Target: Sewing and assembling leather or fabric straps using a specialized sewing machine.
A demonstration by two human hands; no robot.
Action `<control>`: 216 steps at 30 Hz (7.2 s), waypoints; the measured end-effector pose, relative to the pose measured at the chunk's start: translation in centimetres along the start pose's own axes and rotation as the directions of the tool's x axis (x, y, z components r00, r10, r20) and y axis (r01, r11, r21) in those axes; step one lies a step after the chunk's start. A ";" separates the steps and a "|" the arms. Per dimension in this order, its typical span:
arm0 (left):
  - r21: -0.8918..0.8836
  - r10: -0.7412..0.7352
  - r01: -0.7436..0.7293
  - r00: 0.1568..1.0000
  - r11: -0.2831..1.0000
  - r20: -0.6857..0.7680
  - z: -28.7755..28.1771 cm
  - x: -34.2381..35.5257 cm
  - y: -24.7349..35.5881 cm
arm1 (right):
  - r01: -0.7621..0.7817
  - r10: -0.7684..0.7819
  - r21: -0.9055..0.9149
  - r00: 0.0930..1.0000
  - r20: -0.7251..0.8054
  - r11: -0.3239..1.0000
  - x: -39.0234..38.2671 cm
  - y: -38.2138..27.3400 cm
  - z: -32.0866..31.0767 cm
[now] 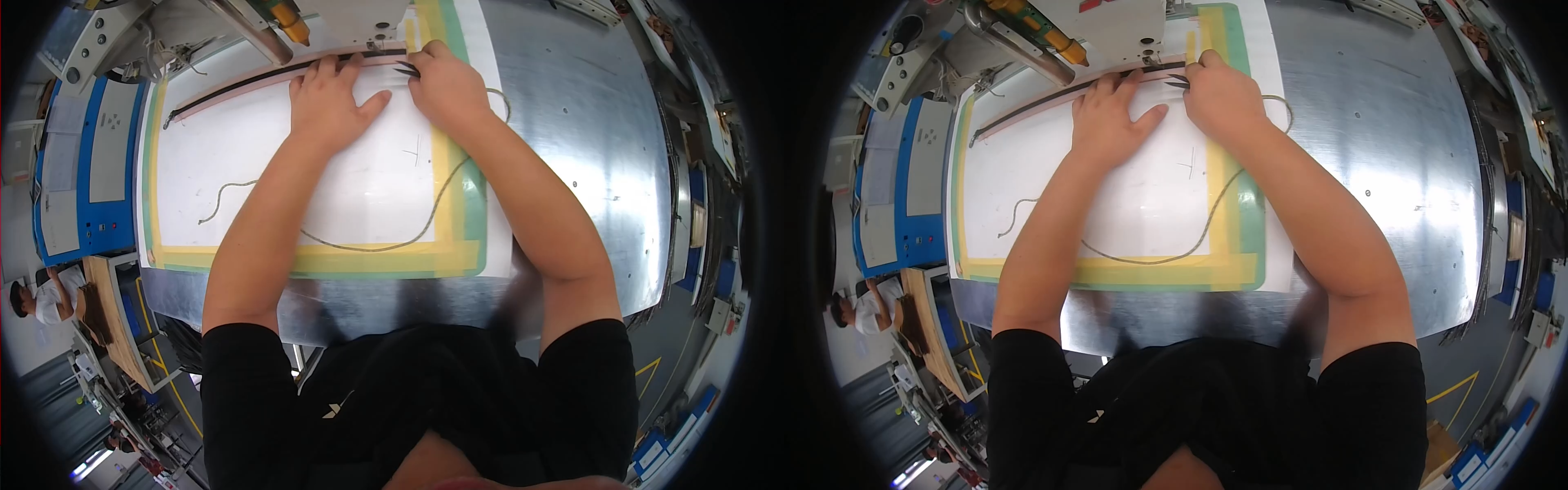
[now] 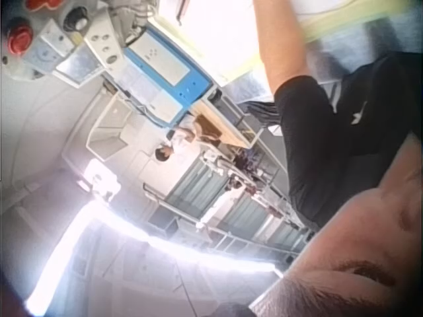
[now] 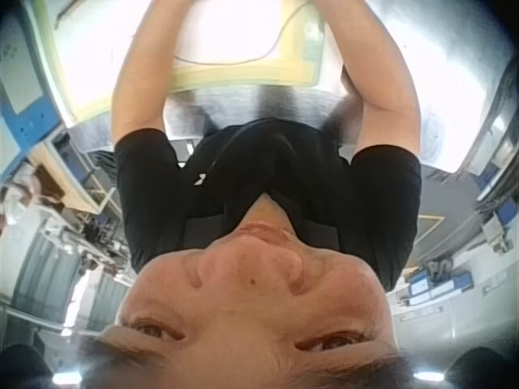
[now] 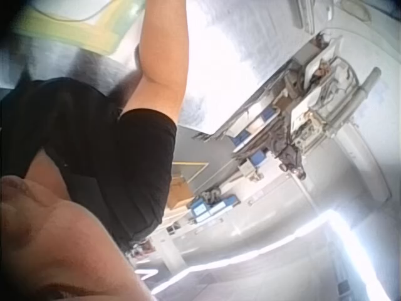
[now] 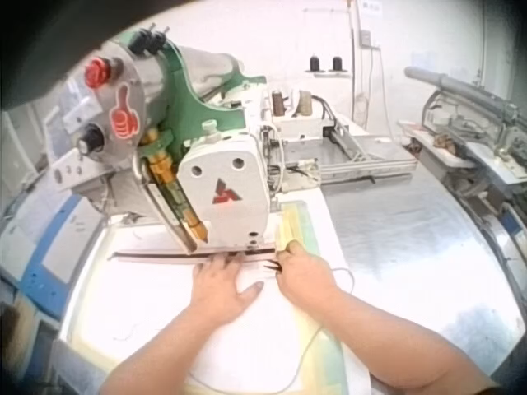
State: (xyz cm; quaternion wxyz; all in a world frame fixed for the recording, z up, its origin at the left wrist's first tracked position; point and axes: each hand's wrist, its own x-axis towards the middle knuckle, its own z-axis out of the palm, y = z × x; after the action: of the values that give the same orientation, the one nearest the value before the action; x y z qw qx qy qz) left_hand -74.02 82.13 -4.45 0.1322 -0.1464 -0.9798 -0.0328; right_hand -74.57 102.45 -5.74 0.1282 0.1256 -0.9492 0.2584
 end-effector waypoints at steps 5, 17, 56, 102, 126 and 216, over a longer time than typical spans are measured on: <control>0.080 0.003 0.000 0.999 0.997 -0.033 -0.2 -0.2 -0.4 | 0.028 -0.029 0.024 0.999 0.022 0.999 0.3 0.0 0.4; 0.032 0.065 -0.065 0.998 0.997 -0.007 -2.8 -2.4 -10.2 | -0.033 0.041 -0.065 0.991 0.127 0.997 -0.2 -1.3 0.2; -0.195 -0.405 0.451 0.883 0.871 0.235 -15.9 -10.4 -25.2 | 0.020 -0.018 -0.016 0.996 0.084 1.000 -0.5 -1.4 0.1; -0.582 -0.454 0.622 0.782 0.523 0.428 -19.6 -31.3 -16.2 | 0.385 -0.428 0.193 0.759 0.490 0.903 -4.8 -10.4 -0.3; -0.723 -0.195 0.503 0.860 0.473 0.471 -22.2 -30.8 -17.7 | -0.168 -0.194 0.576 0.837 0.512 0.800 -7.3 1.4 -16.3; 0.015 -0.926 0.926 -0.377 -0.377 0.004 -4.3 -66.1 -26.0 | -0.522 0.111 0.694 0.831 0.545 0.496 -9.1 -1.5 -1.9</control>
State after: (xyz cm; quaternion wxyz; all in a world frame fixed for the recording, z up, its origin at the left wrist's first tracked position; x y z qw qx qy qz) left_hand -19.69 38.47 -18.72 0.0398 0.7314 -0.6693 -0.1244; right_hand -65.25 103.75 -6.27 -0.2098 0.0422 -0.7256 0.6540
